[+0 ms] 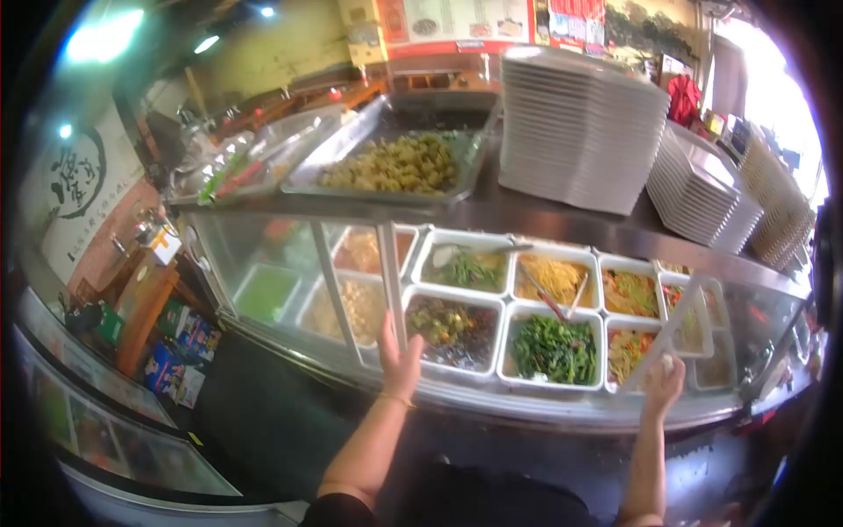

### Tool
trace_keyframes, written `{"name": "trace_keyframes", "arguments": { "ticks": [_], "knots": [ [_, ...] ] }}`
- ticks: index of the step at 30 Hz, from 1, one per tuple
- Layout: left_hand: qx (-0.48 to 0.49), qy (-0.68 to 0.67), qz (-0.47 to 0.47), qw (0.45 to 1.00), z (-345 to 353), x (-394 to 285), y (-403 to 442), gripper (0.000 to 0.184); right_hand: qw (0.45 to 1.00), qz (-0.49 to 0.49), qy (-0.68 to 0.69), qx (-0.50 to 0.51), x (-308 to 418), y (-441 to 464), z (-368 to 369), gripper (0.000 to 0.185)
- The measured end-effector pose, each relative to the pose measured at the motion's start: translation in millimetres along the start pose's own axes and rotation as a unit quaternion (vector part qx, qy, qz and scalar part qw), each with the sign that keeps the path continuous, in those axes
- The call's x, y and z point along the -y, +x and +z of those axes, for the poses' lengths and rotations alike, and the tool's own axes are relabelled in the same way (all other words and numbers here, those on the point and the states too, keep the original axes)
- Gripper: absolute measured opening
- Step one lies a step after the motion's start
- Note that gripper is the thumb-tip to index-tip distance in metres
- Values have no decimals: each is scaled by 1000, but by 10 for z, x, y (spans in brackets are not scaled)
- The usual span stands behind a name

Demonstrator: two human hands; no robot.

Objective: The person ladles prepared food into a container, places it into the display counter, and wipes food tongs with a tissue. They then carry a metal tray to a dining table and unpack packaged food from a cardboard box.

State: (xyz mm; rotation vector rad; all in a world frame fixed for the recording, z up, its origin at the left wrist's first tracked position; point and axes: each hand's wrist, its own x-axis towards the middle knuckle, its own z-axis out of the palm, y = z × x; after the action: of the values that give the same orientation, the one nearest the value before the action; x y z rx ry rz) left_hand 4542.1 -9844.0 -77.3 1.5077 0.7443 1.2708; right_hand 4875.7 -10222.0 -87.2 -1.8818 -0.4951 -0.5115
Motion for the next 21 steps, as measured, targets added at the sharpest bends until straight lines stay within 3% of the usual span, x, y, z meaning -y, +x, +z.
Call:
{"name": "trace_keyframes", "arguments": {
  "ticks": [3, 6, 9, 11, 12, 15, 17, 21],
  "knots": [
    [43, 1, -1, 999, -56, -253, 0, 70, 998, -35, 47, -2, 293, -3, 195, 20],
    [54, -42, 23, 997, -99, -106, 27, 66, 994, -71, -80, 11, 516, -93, 272, 20],
    [10, 39, 8, 999, -74, -81, 41, 61, 997, -67, -45, 7, 432, -89, 229, 19],
    [-2, 9, -35, 999, -79, 124, 118, 57, 999, -15, 38, 10, 303, -53, 199, 19],
    [-13, 25, -27, 999, -68, 111, 126, 58, 996, 10, 82, 14, 245, -42, 197, 19],
    [-17, 56, 17, 998, -52, 312, 140, 59, 995, -80, 5, 63, 167, -13, 137, 21],
    [-18, 44, 34, 998, -4, 199, 119, 59, 994, -87, 41, 58, 114, -14, 151, 22],
    [-50, 158, 87, 982, 11, 233, 98, 62, 996, -43, 42, 60, -118, 25, 107, 28]
  ]
}}
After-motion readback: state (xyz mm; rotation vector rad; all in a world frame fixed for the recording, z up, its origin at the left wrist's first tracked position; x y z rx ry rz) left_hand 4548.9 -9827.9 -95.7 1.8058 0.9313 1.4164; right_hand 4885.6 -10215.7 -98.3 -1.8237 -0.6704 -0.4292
